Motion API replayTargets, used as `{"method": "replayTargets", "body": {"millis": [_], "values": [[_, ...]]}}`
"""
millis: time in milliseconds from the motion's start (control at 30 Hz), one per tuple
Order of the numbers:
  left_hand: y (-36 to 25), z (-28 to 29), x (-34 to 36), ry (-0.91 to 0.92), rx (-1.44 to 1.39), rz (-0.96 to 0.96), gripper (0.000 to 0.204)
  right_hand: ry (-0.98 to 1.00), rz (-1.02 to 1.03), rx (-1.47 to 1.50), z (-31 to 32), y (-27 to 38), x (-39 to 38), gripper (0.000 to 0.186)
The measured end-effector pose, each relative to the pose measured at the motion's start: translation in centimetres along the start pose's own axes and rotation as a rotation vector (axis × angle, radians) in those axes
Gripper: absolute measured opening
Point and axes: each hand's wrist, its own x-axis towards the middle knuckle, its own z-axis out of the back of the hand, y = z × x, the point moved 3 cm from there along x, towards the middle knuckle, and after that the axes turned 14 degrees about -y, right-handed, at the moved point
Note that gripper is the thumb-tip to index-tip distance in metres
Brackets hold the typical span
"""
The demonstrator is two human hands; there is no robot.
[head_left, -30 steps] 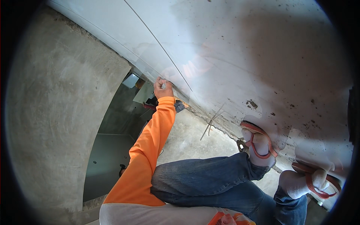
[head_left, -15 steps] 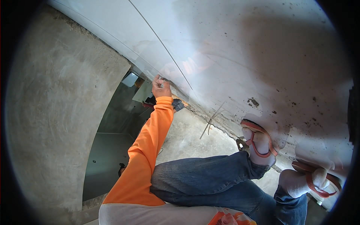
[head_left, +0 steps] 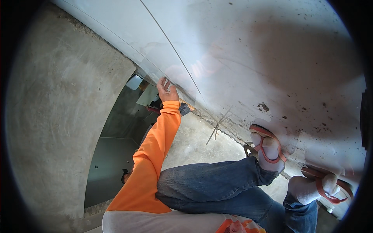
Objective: The person installs floor tiles by applying mortar to the floor and tapping the tiles into place with a rubber mallet.
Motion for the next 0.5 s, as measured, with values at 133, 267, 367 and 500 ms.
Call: {"method": "replayTargets", "body": {"millis": [133,267,367,500], "values": [[-1.4,-0.2,-0.6,0.079,0.101,-0.159,0.073,-0.003,0.026,0.013,0.2,-0.3,0.3,0.052],[-2.7,-0.4,-0.9,0.108,0.185,-0.411,0.069,0.001,0.034,0.021,0.1,-0.6,0.4,0.053],[-3.1,-0.4,-1.2,0.099,0.204,-0.453,0.066,0.003,0.036,0.023,0.0,-0.5,0.5,0.053],[-3.5,-0.4,-1.5,0.110,0.218,-0.479,0.065,0.005,0.034,0.028,-0.1,-0.5,0.6,0.054]]}}
